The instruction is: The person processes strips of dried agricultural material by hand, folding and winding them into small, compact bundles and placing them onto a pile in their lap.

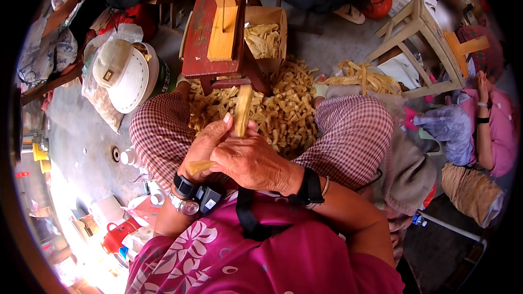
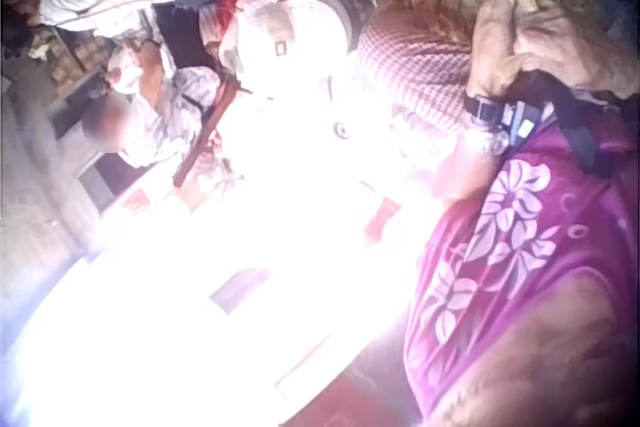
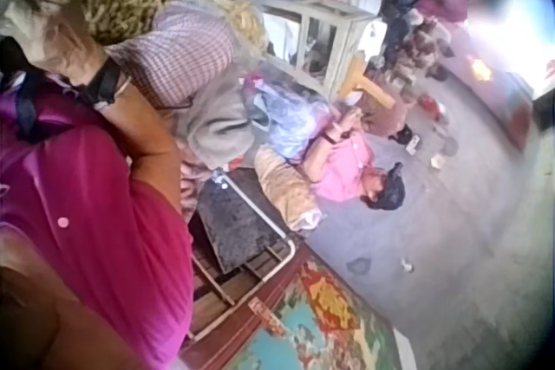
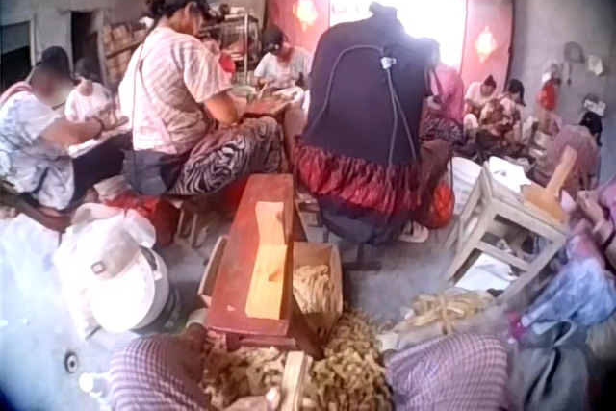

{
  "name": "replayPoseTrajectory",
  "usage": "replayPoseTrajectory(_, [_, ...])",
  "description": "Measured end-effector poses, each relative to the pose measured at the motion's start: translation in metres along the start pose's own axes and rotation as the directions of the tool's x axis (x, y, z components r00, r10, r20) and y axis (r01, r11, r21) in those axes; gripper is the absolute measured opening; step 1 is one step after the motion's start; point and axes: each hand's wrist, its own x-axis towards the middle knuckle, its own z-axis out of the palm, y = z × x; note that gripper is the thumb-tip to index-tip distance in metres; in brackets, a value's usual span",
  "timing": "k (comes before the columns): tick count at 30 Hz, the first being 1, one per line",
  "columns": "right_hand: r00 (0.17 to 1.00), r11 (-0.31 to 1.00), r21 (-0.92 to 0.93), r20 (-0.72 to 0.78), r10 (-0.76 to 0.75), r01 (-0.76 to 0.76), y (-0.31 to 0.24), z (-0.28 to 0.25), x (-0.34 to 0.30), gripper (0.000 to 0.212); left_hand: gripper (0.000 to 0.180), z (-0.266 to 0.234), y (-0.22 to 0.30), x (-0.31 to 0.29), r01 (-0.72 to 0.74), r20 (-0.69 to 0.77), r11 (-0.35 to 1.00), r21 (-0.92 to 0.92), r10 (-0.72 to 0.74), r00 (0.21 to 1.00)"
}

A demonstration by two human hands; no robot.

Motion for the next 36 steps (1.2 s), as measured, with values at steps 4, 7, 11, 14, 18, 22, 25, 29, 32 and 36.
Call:
replayPoseTrajectory(4, [0.986, 0.927, 0.342, -0.011, 0.166, -0.152, -0.003, 0.007, -0.011, 0.016, 0.039, -0.014, -0.018, 0.001, -0.091, 0.024, 0.989, -0.116, 0.095, 0.995])
replayPoseTrajectory(7, [0.882, 0.534, 0.734, 0.188, 0.433, -0.419, -0.005, -0.003, -0.018, 0.022, 0.034, -0.008, -0.023, -0.007, -0.157, -0.039, 0.914, -0.375, 0.153, 0.987])
replayPoseTrajectory(11, [0.838, 0.341, 0.921, -0.029, 0.545, -0.190, -0.001, 0.000, -0.022, 0.032, 0.028, -0.010, -0.030, -0.007, -0.261, -0.071, 0.748, -0.611, 0.276, 0.958])
replayPoseTrajectory(14, [0.737, 0.524, 0.801, -0.161, 0.656, -0.291, -0.006, 0.002, -0.022, 0.028, 0.028, -0.013, -0.026, -0.006, -0.333, -0.021, 0.805, -0.491, 0.371, 0.928])
replayPoseTrajectory(18, [0.834, 0.916, 0.322, -0.414, 0.365, -0.240, -0.010, -0.001, -0.012, 0.011, 0.032, 0.003, -0.021, -0.017, -0.278, -0.057, 0.917, -0.286, 0.274, 0.960])
replayPoseTrajectory(22, [0.903, 0.987, 0.034, -0.398, 0.159, -0.158, -0.006, 0.003, -0.016, 0.021, 0.027, 0.022, -0.020, -0.022, -0.287, -0.191, 0.957, -0.049, 0.273, 0.943])
replayPoseTrajectory(25, [0.930, 0.984, -0.128, -0.360, 0.074, -0.128, 0.003, 0.002, -0.017, 0.019, 0.023, 0.001, -0.031, -0.022, -0.282, 0.070, 0.941, -0.185, 0.299, 0.952])
replayPoseTrajectory(29, [0.927, 0.964, -0.172, -0.350, 0.133, -0.203, -0.008, -0.002, -0.015, 0.007, 0.019, 0.007, -0.025, -0.031, -0.110, 0.076, 0.954, -0.280, 0.136, 0.988])
replayPoseTrajectory(32, [0.915, 0.954, -0.160, -0.358, 0.185, -0.255, -0.006, -0.003, -0.017, 0.012, 0.011, -0.003, -0.023, -0.035, -0.126, 0.202, 0.988, -0.084, 0.140, 0.969])
replayPoseTrajectory(36, [0.822, 0.881, 0.113, -0.322, 0.470, -0.460, -0.004, 0.001, -0.019, 0.023, 0.008, 0.006, -0.029, -0.034, -0.389, -0.048, 0.745, 0.542, 0.490, 0.870])
